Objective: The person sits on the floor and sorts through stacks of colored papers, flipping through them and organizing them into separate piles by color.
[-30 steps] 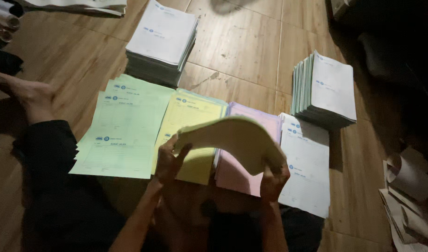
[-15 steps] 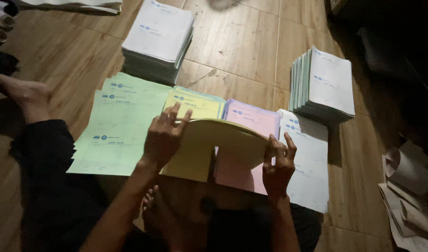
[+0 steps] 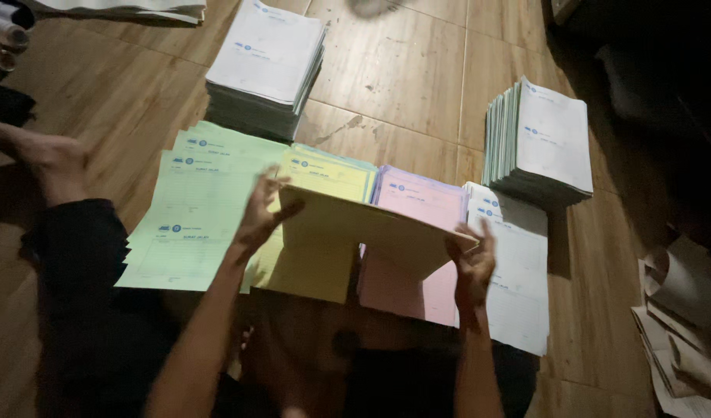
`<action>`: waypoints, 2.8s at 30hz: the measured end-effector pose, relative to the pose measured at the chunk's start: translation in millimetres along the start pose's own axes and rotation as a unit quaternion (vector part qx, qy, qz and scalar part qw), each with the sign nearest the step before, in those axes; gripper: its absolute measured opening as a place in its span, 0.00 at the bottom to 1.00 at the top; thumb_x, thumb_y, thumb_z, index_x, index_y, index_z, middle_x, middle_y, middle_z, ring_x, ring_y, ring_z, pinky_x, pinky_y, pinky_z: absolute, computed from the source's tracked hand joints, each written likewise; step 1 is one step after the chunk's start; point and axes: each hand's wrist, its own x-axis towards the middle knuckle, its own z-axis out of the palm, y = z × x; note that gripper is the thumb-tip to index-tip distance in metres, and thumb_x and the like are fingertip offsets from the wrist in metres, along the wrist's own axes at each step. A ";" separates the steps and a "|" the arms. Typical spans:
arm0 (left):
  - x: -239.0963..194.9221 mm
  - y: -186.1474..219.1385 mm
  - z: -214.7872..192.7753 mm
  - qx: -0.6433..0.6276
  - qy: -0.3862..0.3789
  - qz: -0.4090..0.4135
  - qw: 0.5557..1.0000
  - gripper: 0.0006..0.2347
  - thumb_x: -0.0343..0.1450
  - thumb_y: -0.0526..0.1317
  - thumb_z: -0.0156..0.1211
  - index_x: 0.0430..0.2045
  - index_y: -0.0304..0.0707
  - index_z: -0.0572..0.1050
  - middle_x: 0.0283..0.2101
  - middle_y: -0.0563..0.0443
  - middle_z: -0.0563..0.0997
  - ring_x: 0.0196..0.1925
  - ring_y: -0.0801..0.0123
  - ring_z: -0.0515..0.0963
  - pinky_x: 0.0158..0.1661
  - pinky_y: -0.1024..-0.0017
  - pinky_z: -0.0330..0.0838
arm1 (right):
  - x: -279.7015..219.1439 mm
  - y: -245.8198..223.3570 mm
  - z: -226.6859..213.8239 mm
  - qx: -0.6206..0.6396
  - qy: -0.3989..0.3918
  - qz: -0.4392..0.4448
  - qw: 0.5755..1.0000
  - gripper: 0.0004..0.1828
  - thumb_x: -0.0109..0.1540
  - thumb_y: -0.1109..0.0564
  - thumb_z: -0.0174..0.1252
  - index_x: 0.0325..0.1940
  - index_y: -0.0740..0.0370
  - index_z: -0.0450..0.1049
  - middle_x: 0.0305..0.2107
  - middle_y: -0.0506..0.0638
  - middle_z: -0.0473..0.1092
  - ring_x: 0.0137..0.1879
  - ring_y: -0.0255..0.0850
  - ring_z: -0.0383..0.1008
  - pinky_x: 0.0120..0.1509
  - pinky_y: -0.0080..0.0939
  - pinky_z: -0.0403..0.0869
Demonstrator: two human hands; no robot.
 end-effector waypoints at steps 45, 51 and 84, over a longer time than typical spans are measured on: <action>-52.6 27.0 6.1 0.290 0.052 0.228 0.928 0.34 0.65 0.21 0.65 0.68 0.48 0.70 0.69 0.36 0.65 0.64 0.38 0.77 0.55 0.40 0.81 | -19.2 -69.8 21.7 -0.215 -0.031 -0.172 0.961 0.37 0.63 0.72 0.61 0.77 0.62 0.64 0.68 0.62 0.59 0.63 0.61 0.71 0.61 0.58 0.78; -42.7 14.2 2.2 0.357 0.093 0.245 0.897 0.18 0.73 0.28 0.65 0.57 0.45 0.80 0.67 0.40 0.69 0.62 0.46 0.80 0.50 0.53 0.85 | -9.3 -69.6 18.3 -0.318 -0.027 -0.234 0.918 0.20 0.68 0.70 0.62 0.62 0.56 0.81 0.60 0.60 0.66 0.50 0.62 0.80 0.55 0.60 0.80; -35.3 -41.4 -34.3 -0.146 0.063 -0.053 0.986 0.24 0.62 0.60 0.66 0.39 0.39 0.83 0.39 0.42 0.83 0.42 0.64 0.78 0.45 0.64 0.73 | -19.4 25.6 105.1 0.205 -0.065 0.115 0.970 0.18 0.57 0.55 0.64 0.50 0.59 0.82 0.38 0.49 0.78 0.50 0.37 0.76 0.62 0.45 0.74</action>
